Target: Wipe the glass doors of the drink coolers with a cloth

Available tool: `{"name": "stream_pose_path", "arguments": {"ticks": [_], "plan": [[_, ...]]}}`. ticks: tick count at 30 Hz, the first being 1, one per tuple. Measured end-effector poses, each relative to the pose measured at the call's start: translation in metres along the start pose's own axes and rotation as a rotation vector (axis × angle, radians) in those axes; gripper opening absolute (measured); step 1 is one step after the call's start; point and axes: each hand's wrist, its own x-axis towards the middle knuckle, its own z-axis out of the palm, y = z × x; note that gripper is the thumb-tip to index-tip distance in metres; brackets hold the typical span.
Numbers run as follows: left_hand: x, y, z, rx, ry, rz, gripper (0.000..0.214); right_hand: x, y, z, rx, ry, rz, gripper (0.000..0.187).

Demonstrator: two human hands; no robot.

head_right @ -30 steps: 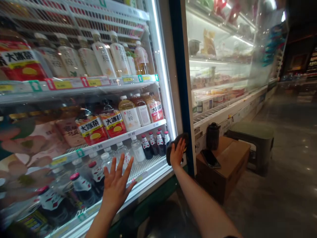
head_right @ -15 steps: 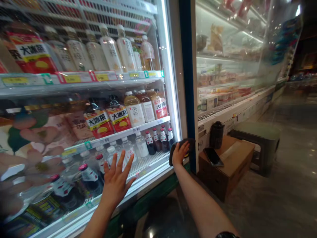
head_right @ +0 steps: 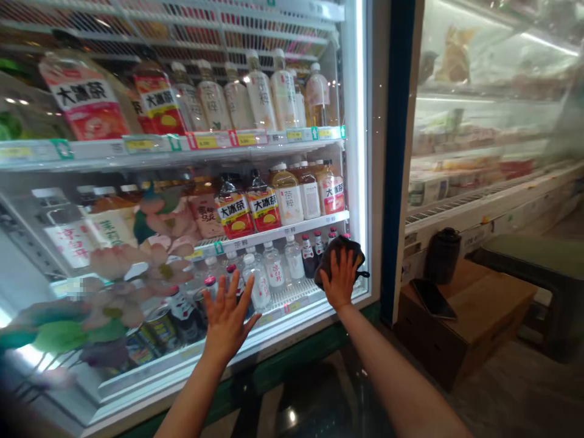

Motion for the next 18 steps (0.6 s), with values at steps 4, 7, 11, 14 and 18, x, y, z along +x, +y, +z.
{"name": "stream_pose_path", "arguments": {"ticks": [4,7,11,14,18], "plan": [[-0.011,-0.014,-0.012,0.041,-0.024,-0.033,0.109,0.035,-0.072,0.005,0.019,0.079,0.055,0.074],[-0.02,-0.022,-0.019,0.066,-0.037,-0.033,0.106,0.018,-0.104,0.002,0.055,-0.035,-0.266,0.069],[-0.032,-0.034,-0.024,0.1,-0.029,-0.058,0.105,-0.02,-0.071,-0.001,0.119,-0.122,-0.678,0.053],[-0.039,-0.043,-0.027,0.127,-0.014,-0.067,0.107,-0.008,-0.058,-0.002,0.104,-0.091,-0.573,0.054],[-0.048,-0.054,-0.032,0.161,-0.023,-0.077,0.108,0.034,-0.126,-0.003,0.064,0.019,-0.216,0.07]]}}
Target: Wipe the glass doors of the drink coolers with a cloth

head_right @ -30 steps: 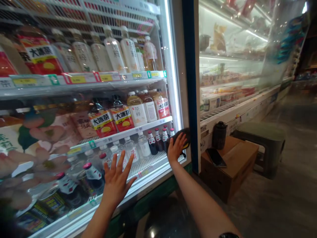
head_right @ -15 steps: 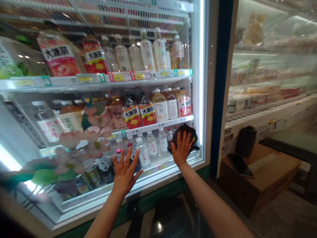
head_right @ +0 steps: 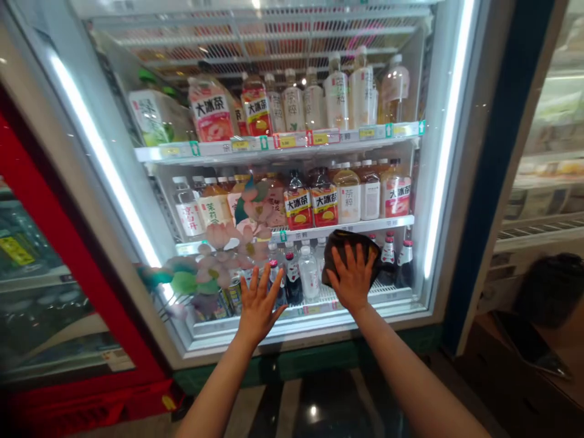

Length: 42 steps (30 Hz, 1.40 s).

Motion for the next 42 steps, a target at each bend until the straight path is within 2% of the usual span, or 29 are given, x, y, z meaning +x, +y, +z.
{"name": "stream_pose_path", "arguments": {"ticks": [2,4,7,9,10,12,14,16,17,19,21,22,23,25,27,28,31,33,35,36,38,40,42], "plan": [[-0.005,-0.006,-0.002,0.021,-0.006,-0.016,0.107,0.012,-0.039,0.001,0.014,-0.005,-0.002,0.072],[-0.009,-0.012,-0.004,0.04,-0.013,-0.031,0.107,0.006,-0.061,0.001,0.055,-0.032,-0.166,0.067],[-0.016,-0.024,-0.012,0.062,-0.047,-0.056,0.107,-0.017,-0.055,0.0,0.129,-0.068,-0.489,0.056],[-0.021,-0.034,-0.02,0.073,-0.062,-0.071,0.106,-0.023,-0.043,-0.002,0.155,-0.078,-0.576,0.052],[-0.023,-0.039,-0.024,0.078,-0.065,-0.076,0.106,-0.021,-0.041,-0.002,0.158,-0.073,-0.561,0.052],[-0.028,-0.049,-0.031,0.09,-0.067,-0.089,0.106,-0.008,-0.054,-0.002,0.147,-0.052,-0.432,0.053],[-0.034,-0.059,-0.037,0.101,-0.074,-0.114,0.107,0.007,-0.085,-0.002,0.129,-0.04,-0.263,0.058],[-0.041,-0.069,-0.042,0.113,-0.087,-0.152,0.109,0.012,-0.119,-0.001,0.134,-0.054,-0.194,0.06],[-0.045,-0.074,-0.043,0.12,-0.091,-0.173,0.109,0.01,-0.133,-0.001,0.15,-0.067,-0.222,0.06],[-0.053,-0.085,-0.047,0.137,-0.097,-0.219,0.11,0.0,-0.146,0.001,0.203,-0.097,-0.377,0.057],[-0.061,-0.096,-0.051,0.153,-0.099,-0.259,0.112,-0.006,-0.146,0.002,0.257,-0.108,-0.532,0.055],[-0.064,-0.102,-0.053,0.158,-0.1,-0.279,0.113,-0.004,-0.144,0.002,0.275,-0.108,-0.561,0.055],[-0.067,-0.107,-0.055,0.162,-0.1,-0.303,0.115,0.001,-0.145,0.002,0.284,-0.103,-0.545,0.055],[-0.073,-0.119,-0.059,0.17,-0.097,-0.365,0.119,0.022,-0.159,0.001,0.279,-0.084,-0.41,0.059],[-0.079,-0.128,-0.062,0.181,-0.094,-0.431,0.122,0.044,-0.189,0.001,0.266,-0.063,-0.271,0.063],[-0.081,-0.132,-0.063,0.188,-0.093,-0.457,0.123,0.053,-0.207,0.002,0.266,-0.054,-0.248,0.065],[-0.09,-0.142,-0.067,0.208,-0.095,-0.5,0.12,0.057,-0.243,0.006,0.288,-0.06,-0.382,0.064],[-0.096,-0.147,-0.07,0.211,-0.095,-0.523,0.12,0.049,-0.243,0.009,0.311,-0.086,-0.548,0.063],[-0.102,-0.153,-0.073,0.206,-0.097,-0.543,0.121,0.045,-0.23,0.009,0.326,-0.107,-0.651,0.063],[-0.104,-0.156,-0.075,0.202,-0.099,-0.55,0.12,0.047,-0.225,0.007,0.327,-0.111,-0.656,0.063],[-0.108,-0.162,-0.078,0.197,-0.098,-0.558,0.12,0.06,-0.225,0.003,0.315,-0.096,-0.571,0.064],[-0.111,-0.166,-0.079,0.2,-0.088,-0.57,0.12,0.077,-0.245,0.0,0.299,-0.066,-0.445,0.064],[-0.113,-0.168,-0.079,0.207,-0.069,-0.591,0.12,0.087,-0.276,0.002,0.303,-0.046,-0.408,0.062]]}}
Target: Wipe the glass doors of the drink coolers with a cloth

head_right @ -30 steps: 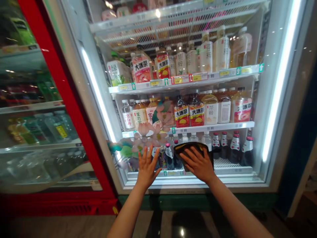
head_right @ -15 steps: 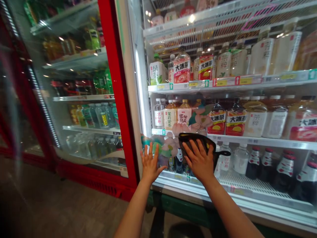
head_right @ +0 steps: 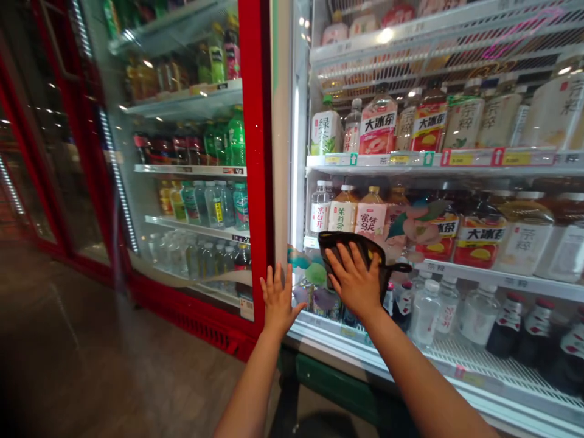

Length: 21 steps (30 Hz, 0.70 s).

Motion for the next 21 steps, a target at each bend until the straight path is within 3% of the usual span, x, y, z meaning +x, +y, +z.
{"name": "stream_pose_path", "arguments": {"ticks": [3,7,9,11,14,18,21], "plan": [[-0.002,-0.003,0.003,-0.003,0.019,-0.02,0.118,0.011,-0.028,0.018,0.036,-0.032,-0.156,0.059],[-0.004,-0.008,0.005,0.002,0.007,-0.037,0.115,0.009,-0.02,0.023,0.066,-0.075,-0.42,0.053],[-0.003,-0.011,0.004,0.005,0.011,-0.043,0.115,0.025,-0.011,0.017,0.056,-0.052,-0.44,0.051],[-0.003,-0.013,0.002,0.003,0.024,-0.05,0.116,0.049,-0.01,0.012,0.039,-0.019,-0.36,0.051],[-0.004,-0.015,0.002,-0.002,0.043,-0.066,0.117,0.072,-0.027,0.017,0.049,-0.019,-0.278,0.051],[-0.01,-0.017,0.005,-0.014,0.052,-0.054,0.114,0.057,-0.052,0.039,0.096,-0.092,-0.465,0.053],[-0.013,-0.02,0.005,-0.005,0.06,-0.065,0.11,0.056,-0.054,0.043,0.136,-0.122,-0.586,0.057]]}}
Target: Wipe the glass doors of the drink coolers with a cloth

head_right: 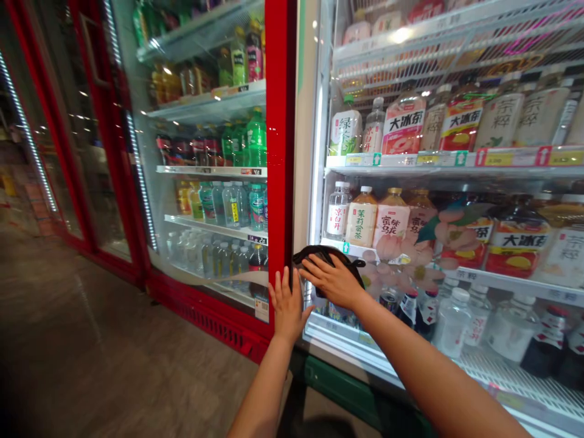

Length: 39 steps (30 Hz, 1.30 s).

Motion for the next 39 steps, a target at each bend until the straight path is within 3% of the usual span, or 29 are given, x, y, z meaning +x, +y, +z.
{"name": "stream_pose_path", "arguments": {"ticks": [5,8,11,15,18,23,25,28,30,32,36,39], "plan": [[0.001,-0.004,0.001,0.017,-0.003,-0.054,0.107,0.044,0.028,-0.021,-0.022,0.053,0.218,0.056],[-0.002,-0.007,0.002,0.017,-0.016,-0.066,0.107,0.053,0.022,-0.015,-0.008,0.06,0.242,0.059],[-0.011,-0.012,0.005,0.025,-0.031,-0.056,0.108,0.032,-0.007,0.011,0.027,0.025,0.171,0.061],[-0.026,-0.02,0.009,0.053,-0.058,-0.079,0.105,-0.002,-0.04,0.042,0.083,-0.037,-0.013,0.05],[-0.034,-0.025,0.009,0.063,-0.085,-0.068,0.105,-0.002,-0.035,0.038,0.091,-0.033,-0.028,0.045],[-0.044,-0.033,0.008,0.059,-0.09,-0.038,0.11,0.009,-0.024,0.025,0.056,0.056,0.209,0.052],[-0.05,-0.036,0.009,0.062,-0.101,-0.042,0.11,-0.002,-0.038,0.036,0.072,0.045,0.166,0.053],[-0.057,-0.04,0.01,0.073,-0.118,-0.049,0.107,-0.021,-0.06,0.056,0.129,-0.003,-0.036,0.048],[-0.059,-0.041,0.01,0.079,-0.12,-0.04,0.108,-0.024,-0.062,0.06,0.159,-0.012,-0.115,0.045],[-0.058,-0.04,0.007,0.079,-0.111,-0.027,0.109,-0.016,-0.051,0.053,0.148,0.002,-0.033,0.047],[-0.051,-0.036,0.003,0.056,-0.083,-0.002,0.108,-0.013,-0.036,0.032,0.05,0.066,0.272,0.055],[-0.051,-0.034,0.006,0.024,-0.081,0.008,0.109,-0.043,-0.055,0.039,0.035,0.058,0.193,0.057]]}}
